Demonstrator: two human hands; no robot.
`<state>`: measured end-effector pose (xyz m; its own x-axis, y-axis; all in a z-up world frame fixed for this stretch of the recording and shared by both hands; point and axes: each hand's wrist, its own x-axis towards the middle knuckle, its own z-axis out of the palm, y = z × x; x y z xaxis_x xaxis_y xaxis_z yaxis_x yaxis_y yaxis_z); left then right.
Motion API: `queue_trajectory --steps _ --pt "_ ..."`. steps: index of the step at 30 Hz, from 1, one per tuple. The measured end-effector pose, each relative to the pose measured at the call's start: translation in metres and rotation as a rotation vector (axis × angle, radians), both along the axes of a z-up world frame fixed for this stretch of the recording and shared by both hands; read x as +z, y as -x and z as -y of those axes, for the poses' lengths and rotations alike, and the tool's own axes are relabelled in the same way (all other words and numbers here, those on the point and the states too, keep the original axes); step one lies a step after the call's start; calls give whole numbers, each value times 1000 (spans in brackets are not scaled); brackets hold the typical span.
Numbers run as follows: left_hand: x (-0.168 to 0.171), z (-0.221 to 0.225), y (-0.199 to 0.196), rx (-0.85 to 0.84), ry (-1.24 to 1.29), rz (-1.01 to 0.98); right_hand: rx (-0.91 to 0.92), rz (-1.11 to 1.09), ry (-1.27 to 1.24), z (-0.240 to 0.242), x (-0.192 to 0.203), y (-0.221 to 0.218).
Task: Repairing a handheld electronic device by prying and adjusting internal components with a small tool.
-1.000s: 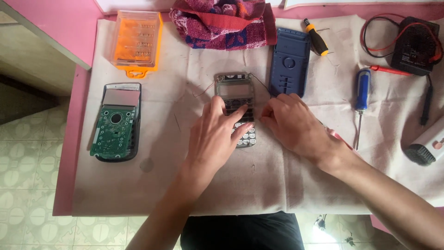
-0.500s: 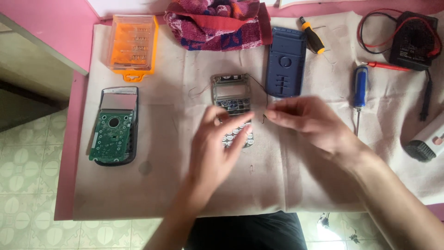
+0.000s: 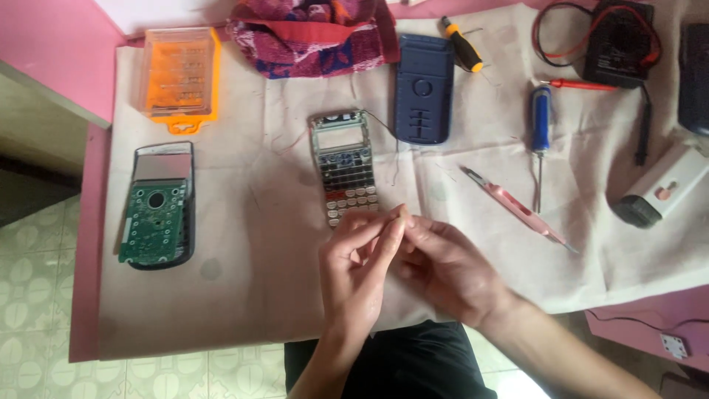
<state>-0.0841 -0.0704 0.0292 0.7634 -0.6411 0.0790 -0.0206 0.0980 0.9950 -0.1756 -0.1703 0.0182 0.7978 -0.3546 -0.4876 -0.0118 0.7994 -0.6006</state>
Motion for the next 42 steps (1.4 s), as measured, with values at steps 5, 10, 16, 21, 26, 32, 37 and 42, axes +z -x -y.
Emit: queue_trajectory --steps 5,10,16,21,26,32,37,42 --pt "-6 -6 5 115 97 -170 -1 -201 721 15 20 27" --pt "-28 -22 -9 34 160 -457 -127 -872 2057 60 -19 95" --pt "-56 -21 0 -134 297 -488 -218 -850 2085 59 -30 96" --pt "-53 -12 9 -166 365 -523 -174 -440 1222 13 39 78" --pt "-42 -4 15 -204 452 -531 40 -122 825 -19 45 79" --pt "-42 -7 16 -90 375 -568 38 -172 707 -29 52 62" --pt "-32 -5 6 -11 482 -441 110 -206 649 -29 56 64" --pt "-32 -2 12 8 487 -473 72 -180 678 -26 57 55"
